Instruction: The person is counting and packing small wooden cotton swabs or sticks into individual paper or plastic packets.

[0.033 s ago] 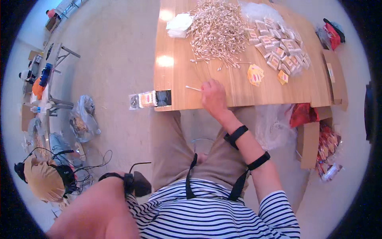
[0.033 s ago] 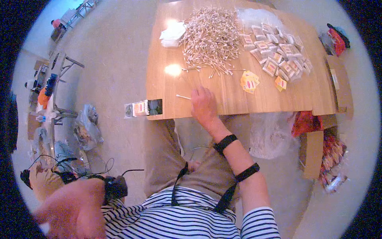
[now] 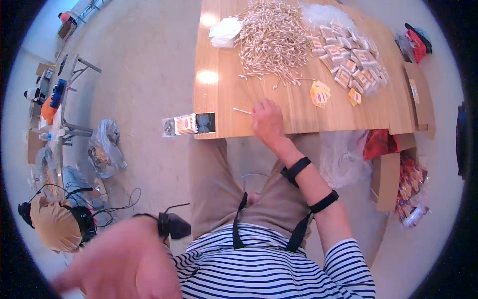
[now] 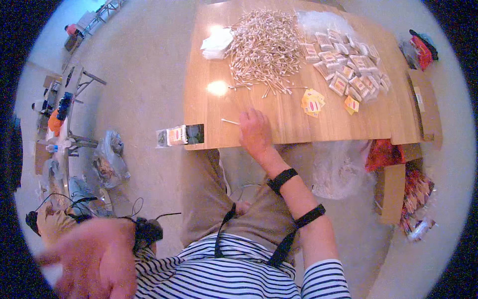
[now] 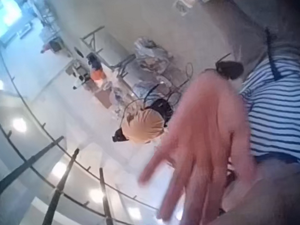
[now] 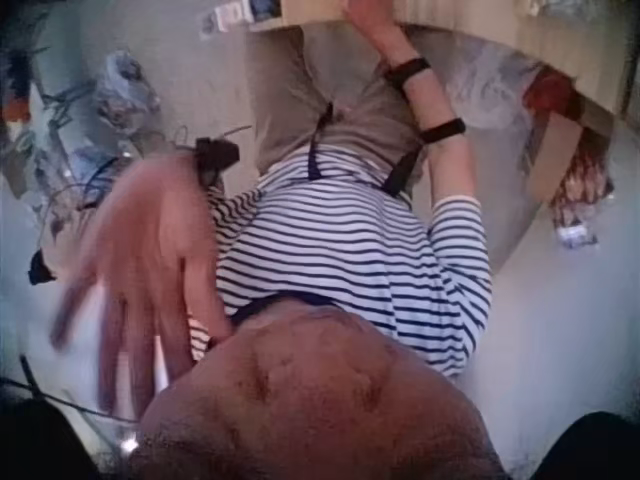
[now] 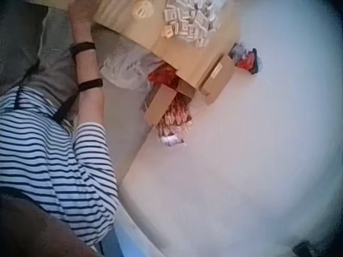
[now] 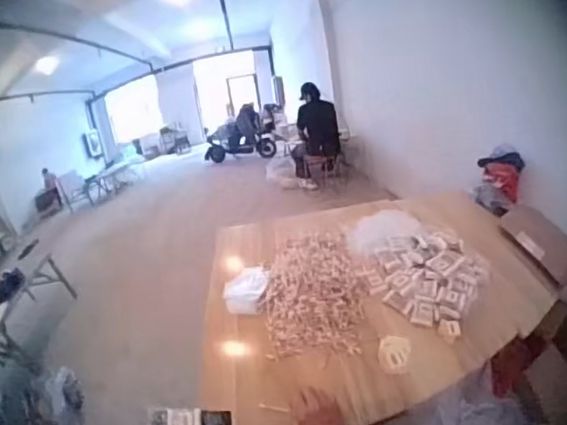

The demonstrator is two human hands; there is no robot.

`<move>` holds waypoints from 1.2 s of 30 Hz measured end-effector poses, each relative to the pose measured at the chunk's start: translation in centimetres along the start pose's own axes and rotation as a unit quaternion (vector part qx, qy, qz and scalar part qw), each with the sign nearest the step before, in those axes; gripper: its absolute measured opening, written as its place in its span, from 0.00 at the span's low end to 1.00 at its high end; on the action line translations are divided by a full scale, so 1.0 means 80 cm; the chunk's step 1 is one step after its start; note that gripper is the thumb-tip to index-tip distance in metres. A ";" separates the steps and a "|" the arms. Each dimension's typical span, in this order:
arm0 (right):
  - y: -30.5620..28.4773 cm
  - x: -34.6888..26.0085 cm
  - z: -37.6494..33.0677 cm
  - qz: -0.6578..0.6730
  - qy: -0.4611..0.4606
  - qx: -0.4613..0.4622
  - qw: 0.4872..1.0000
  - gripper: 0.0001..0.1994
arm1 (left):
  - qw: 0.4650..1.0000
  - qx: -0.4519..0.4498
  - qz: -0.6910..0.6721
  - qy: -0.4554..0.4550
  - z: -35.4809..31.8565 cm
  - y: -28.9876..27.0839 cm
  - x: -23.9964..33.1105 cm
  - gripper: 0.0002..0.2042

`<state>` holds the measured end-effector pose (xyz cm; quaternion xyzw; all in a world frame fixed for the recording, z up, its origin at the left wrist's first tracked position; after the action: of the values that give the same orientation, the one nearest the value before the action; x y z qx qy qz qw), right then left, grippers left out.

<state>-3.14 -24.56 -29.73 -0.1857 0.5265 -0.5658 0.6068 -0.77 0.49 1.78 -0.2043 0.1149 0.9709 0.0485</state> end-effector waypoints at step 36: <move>-0.013 0.016 0.013 0.053 0.069 -0.057 0.995 0.04 | 0.600 -0.691 -0.020 -0.402 -0.383 0.070 0.113 0.55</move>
<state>-3.04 -26.35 -29.03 -0.1525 0.6076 -0.5128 0.5870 1.98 -11.95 -28.06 0.2315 -0.6258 0.7434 -0.0462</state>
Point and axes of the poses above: each hand's wrist, its own z-axis towards the middle knuckle, its own y-axis out of the palm, x = y × z, the point moved 2 cm from there along z, towards the middle knuckle, and after that the axes turned 2 degrees about z, right-handed, at the moved point
